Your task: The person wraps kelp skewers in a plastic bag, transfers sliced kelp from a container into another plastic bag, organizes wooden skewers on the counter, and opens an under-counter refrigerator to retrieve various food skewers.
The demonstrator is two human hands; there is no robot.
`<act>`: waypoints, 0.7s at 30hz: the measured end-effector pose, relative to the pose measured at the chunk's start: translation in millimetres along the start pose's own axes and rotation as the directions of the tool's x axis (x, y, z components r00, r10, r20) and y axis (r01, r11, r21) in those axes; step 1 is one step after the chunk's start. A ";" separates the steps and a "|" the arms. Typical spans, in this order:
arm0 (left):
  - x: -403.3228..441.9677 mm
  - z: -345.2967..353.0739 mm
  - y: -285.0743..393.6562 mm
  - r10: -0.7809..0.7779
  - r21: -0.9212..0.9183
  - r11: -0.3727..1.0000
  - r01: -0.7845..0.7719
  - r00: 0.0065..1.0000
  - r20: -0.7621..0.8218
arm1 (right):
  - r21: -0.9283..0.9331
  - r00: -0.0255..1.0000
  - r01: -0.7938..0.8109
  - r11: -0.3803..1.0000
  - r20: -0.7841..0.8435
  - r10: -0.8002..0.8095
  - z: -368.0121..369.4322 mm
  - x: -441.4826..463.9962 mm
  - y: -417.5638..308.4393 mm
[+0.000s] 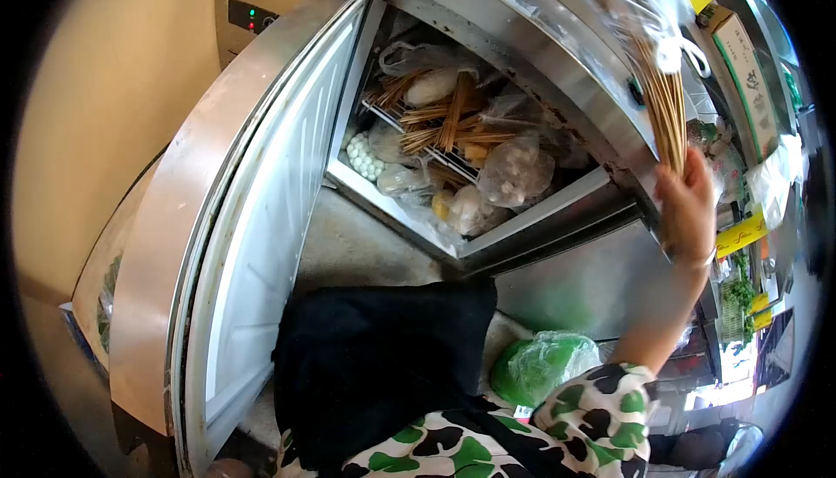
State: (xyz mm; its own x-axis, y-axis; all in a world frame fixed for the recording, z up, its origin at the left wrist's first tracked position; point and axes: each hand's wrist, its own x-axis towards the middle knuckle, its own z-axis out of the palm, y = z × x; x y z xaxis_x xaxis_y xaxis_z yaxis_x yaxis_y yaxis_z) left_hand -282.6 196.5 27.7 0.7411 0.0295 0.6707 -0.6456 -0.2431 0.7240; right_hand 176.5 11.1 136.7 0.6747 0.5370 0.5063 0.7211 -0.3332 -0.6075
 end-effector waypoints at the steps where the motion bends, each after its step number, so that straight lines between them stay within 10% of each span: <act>1: 9.9 5.9 -19.6 -0.077 -0.164 0.982 0.092 0.992 0.096 | 0.031 0.998 -0.065 0.997 0.018 0.064 3.1 -16.1 6.7; 4: 13.5 29.9 -67.8 -0.180 -0.114 0.976 0.183 0.983 0.040 | 0.279 0.980 -0.171 0.945 0.145 0.134 45.8 -65.1 1.9; 5: 26.7 20.5 -71.6 -0.519 -0.272 0.806 0.526 0.849 0.103 | 0.243 0.952 -0.220 0.945 0.264 0.154 57.6 -77.8 -0.2; 9: 36.4 38.1 -172.1 -0.414 -0.444 0.826 0.348 0.908 -0.060 | 0.382 0.853 -0.298 0.875 0.517 0.065 121.3 -150.9 27.2; 12: 31.7 86.9 -243.1 -0.406 -0.697 0.694 0.180 0.897 -0.173 | 0.308 0.546 -0.684 0.661 0.817 0.184 159.8 -209.8 44.0; 14: 16.1 109.8 -293.6 -0.621 -0.841 0.433 0.326 0.784 -0.016 | 0.412 0.656 -0.581 0.702 0.748 0.104 194.4 -256.2 60.2; 15: 44.5 104.0 -272.3 -0.573 -0.816 0.559 0.150 0.781 -0.249 | 0.477 0.695 -0.616 0.627 0.704 0.146 204.8 -259.6 54.4; 19: 40.2 122.7 -341.0 -0.745 -0.901 0.418 0.114 0.611 -0.268 | 0.174 0.671 -0.420 0.891 0.720 0.175 219.3 -250.2 84.5; 21: 28.4 122.9 -365.9 -0.773 -0.924 0.375 0.078 0.577 -0.265 | 0.173 0.467 -0.462 0.870 0.882 0.072 222.1 -236.5 107.9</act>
State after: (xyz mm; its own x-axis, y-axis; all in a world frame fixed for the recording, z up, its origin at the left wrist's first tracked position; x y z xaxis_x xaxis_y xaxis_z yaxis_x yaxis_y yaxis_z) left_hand -2.7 167.1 -238.0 0.8774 0.4617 -0.1302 -0.3543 0.8067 0.4729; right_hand 59.8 20.3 -184.5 0.2280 0.9096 -0.3473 0.2877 -0.4037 -0.8685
